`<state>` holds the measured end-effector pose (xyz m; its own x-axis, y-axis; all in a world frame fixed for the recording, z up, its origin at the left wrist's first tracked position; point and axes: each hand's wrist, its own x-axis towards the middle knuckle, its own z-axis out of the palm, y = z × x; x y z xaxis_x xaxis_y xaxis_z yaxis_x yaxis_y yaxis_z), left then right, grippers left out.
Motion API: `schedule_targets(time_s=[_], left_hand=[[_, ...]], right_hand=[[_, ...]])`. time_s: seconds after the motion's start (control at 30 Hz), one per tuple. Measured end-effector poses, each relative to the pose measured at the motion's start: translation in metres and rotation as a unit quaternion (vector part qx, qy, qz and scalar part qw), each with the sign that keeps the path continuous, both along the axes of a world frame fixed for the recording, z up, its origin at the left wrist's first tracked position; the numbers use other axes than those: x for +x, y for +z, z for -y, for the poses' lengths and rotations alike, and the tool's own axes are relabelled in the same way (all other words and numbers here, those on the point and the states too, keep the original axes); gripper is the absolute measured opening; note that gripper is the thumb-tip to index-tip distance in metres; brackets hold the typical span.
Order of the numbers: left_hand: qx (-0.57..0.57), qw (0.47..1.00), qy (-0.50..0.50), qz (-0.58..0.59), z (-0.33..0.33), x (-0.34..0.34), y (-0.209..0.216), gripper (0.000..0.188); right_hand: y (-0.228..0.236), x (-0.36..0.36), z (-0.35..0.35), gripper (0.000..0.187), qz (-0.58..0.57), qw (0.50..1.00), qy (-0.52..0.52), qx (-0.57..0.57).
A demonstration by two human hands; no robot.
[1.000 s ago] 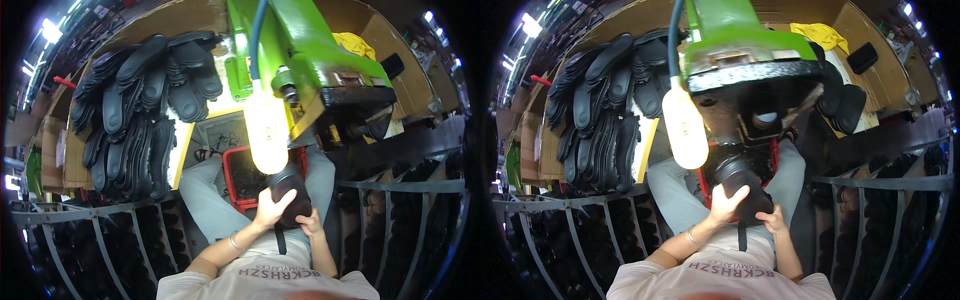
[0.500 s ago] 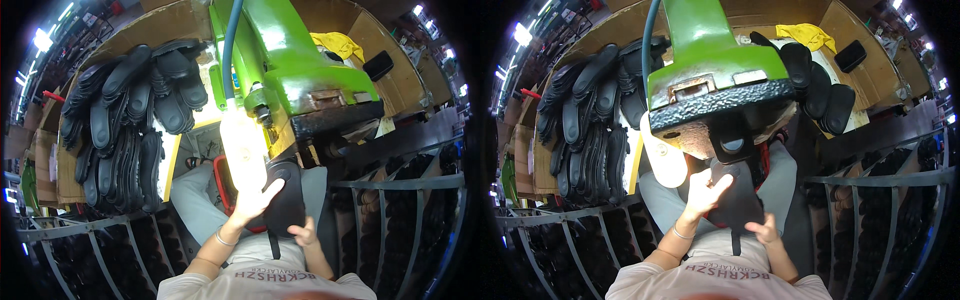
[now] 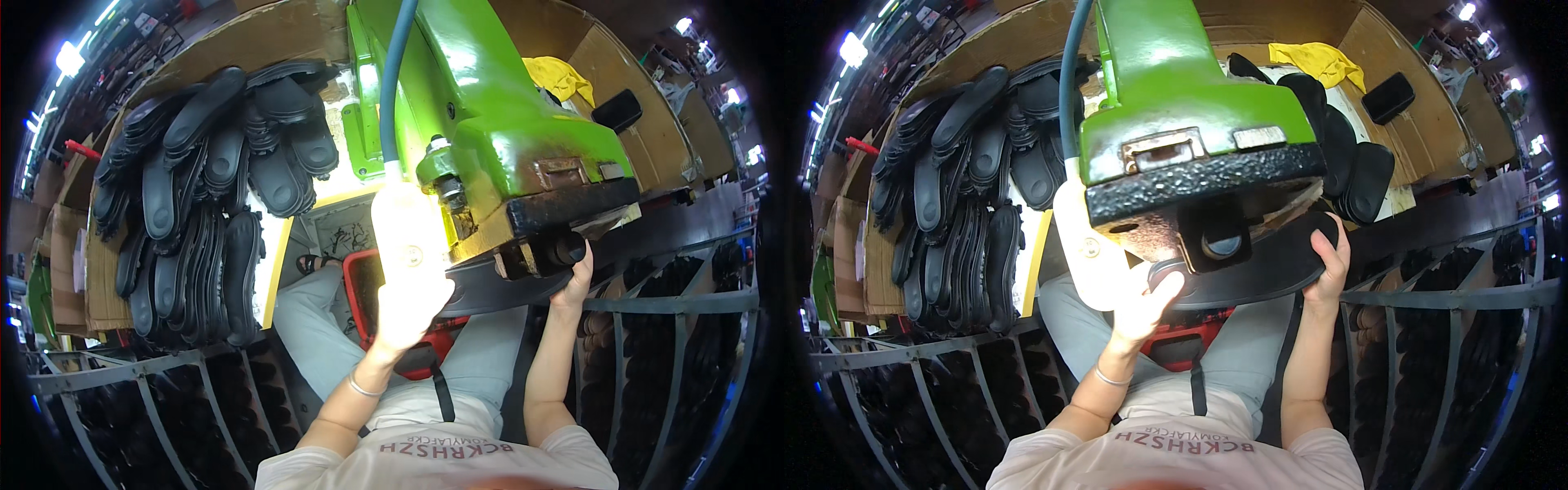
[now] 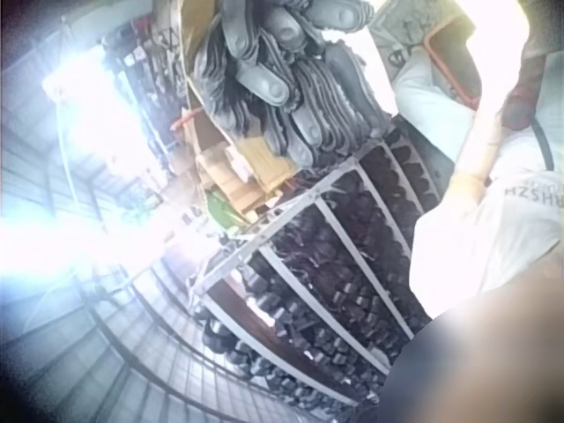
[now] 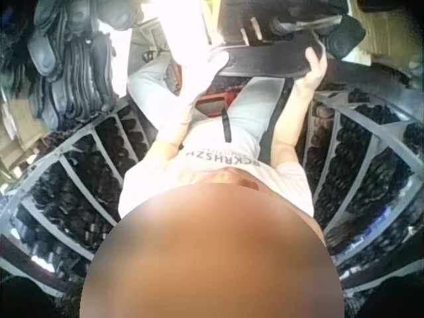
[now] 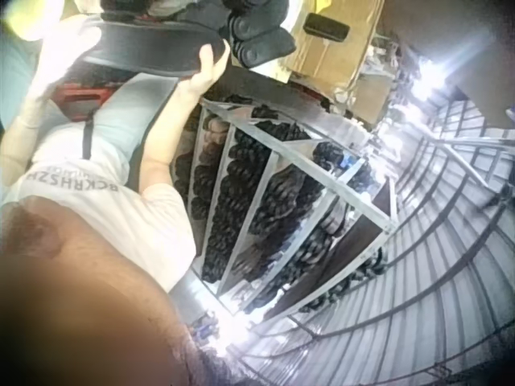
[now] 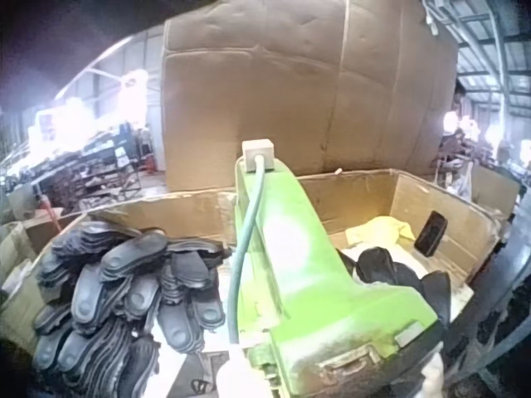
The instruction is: Operator uses a mechanical press to shape or reinforce shoe insoles/soles by inserting them into the machine one by one.
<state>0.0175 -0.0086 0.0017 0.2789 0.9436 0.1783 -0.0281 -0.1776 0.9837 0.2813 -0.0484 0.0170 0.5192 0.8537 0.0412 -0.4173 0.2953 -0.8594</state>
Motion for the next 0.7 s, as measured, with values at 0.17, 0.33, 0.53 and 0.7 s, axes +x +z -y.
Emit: schedule_targets(time_s=[0.17,0.33,0.53,0.7], left_hand=[[0.000,1.000,0.008,-0.022,-0.009,-0.045,0.012,0.021],[-0.083,0.994,0.029,0.061,-0.004,-0.088,0.003,0.026],[-0.140,0.985,0.075,0.060,0.023,-0.120,-0.010,0.025],[-0.086,0.993,0.073,0.028,0.028,-0.087,0.000,0.028]], right_hand=[[-0.010,-0.029,-0.015,0.056,-0.089,0.995,0.041,0.030],[-0.014,-0.067,-0.009,0.049,-0.005,0.998,0.057,-0.001],[-0.021,-0.101,-0.010,0.050,0.023,0.997,0.069,-0.016],[-0.023,-0.079,-0.014,0.034,-0.010,0.999,0.044,0.002]])
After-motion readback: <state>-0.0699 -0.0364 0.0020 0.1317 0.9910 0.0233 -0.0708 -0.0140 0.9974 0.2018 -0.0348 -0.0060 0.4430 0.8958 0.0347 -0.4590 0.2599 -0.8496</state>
